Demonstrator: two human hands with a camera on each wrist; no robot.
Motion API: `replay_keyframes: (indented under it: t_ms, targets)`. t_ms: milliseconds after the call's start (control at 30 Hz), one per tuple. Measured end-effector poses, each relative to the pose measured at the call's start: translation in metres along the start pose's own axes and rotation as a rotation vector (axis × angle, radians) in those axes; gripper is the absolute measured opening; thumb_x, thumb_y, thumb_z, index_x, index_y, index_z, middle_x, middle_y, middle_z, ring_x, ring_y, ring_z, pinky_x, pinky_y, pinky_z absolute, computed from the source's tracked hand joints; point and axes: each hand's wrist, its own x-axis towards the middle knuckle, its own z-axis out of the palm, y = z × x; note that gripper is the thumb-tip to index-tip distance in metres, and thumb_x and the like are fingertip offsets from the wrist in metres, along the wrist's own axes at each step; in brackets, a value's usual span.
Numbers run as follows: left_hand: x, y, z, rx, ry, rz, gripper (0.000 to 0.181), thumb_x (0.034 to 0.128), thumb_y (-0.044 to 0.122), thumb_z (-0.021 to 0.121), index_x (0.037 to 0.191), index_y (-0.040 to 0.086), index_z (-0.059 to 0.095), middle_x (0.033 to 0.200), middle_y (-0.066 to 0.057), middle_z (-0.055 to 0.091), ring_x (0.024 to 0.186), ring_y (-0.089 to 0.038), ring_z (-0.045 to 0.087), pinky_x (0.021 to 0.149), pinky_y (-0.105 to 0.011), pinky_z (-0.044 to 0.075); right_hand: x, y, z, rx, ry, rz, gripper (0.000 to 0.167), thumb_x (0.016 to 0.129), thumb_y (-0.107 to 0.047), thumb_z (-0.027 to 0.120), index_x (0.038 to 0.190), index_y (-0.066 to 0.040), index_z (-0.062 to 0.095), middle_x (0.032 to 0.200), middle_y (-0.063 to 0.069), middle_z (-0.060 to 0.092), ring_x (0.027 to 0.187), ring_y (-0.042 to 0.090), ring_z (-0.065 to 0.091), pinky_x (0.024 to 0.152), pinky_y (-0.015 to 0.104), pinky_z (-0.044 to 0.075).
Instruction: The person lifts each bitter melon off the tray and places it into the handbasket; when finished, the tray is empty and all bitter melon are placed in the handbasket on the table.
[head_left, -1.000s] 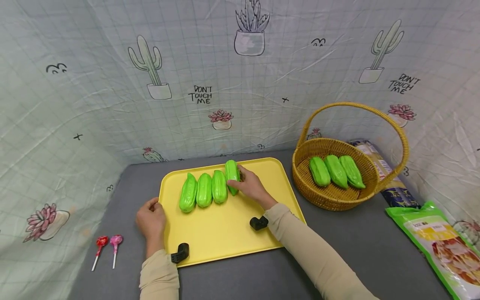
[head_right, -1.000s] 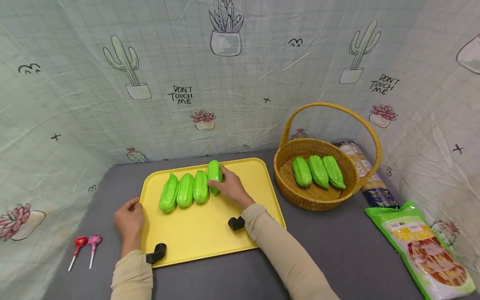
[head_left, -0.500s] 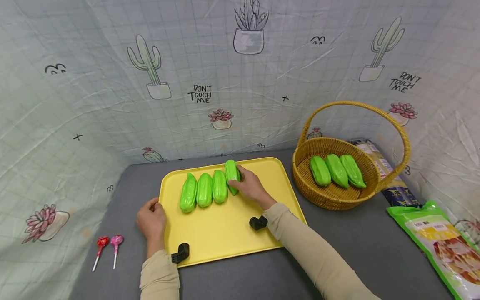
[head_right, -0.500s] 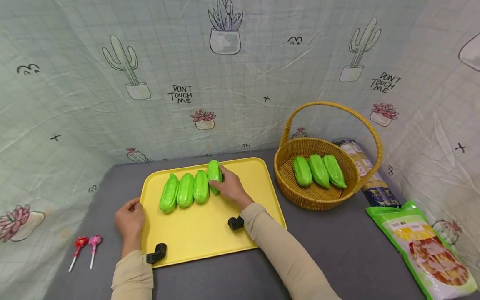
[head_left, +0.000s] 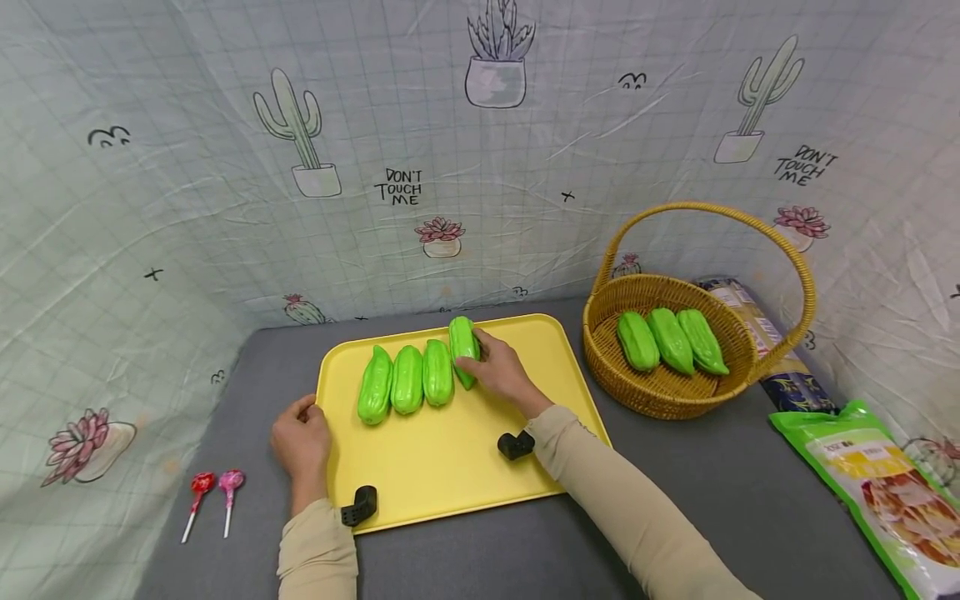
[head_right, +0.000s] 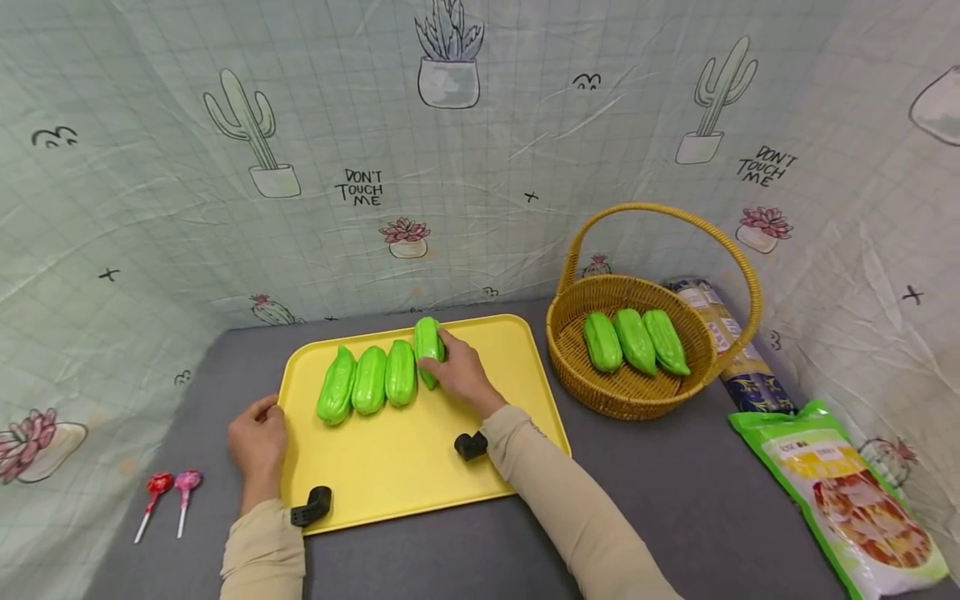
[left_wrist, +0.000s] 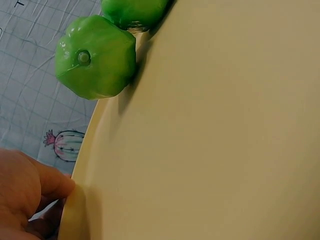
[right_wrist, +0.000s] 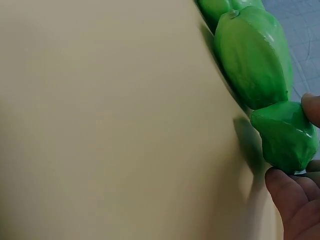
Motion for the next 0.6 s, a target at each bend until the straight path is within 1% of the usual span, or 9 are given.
replay_keyframes:
  t_ms: [167,367,500,600]
  targets:
    - [0.001,-0.001,0.001,-0.007,-0.011,-0.006,0.038,0.1014,0.010,0.044,0.126,-0.005,0.068,0.118,-0.029,0.068,0.109,-0.044,0.062,0.094,-0.054,0.046,-0.002,-0.004,-0.005,0.010,0.008,-0.005,0.076,0.100,-0.027,0.066,0.161,-0.002,0.026,0.162,0.019,0.039,0.147,0.032,0.044,0.117,0.043,0.042]
    - [0.001,-0.001,0.001,-0.005,-0.004,-0.010,0.039,0.1005,0.011,0.043,0.125,-0.005,0.069,0.117,-0.029,0.069,0.109,-0.043,0.062,0.092,-0.051,0.045,-0.005,-0.012,-0.010,0.037,-0.003,-0.011,0.076,0.101,-0.028,0.065,0.162,-0.005,0.025,0.164,0.017,0.037,0.148,0.030,0.043,0.116,0.042,0.044]
    - [0.001,-0.001,0.000,-0.004,-0.008,-0.014,0.039,0.1007,0.011,0.043,0.125,-0.005,0.069,0.118,-0.029,0.069,0.109,-0.044,0.062,0.094,-0.053,0.045,-0.008,-0.015,-0.014,0.062,-0.008,-0.033,0.076,0.101,-0.027,0.064,0.162,-0.005,0.024,0.164,0.017,0.035,0.149,0.029,0.042,0.116,0.040,0.043]
    - [0.001,0.000,-0.001,-0.004,-0.016,-0.018,0.038,0.1010,0.011,0.043,0.125,-0.005,0.069,0.118,-0.029,0.068,0.109,-0.044,0.061,0.094,-0.054,0.046,-0.010,-0.018,-0.016,0.107,-0.011,-0.037,0.076,0.101,-0.025,0.064,0.162,-0.005,0.024,0.165,0.017,0.034,0.150,0.029,0.040,0.116,0.040,0.043]
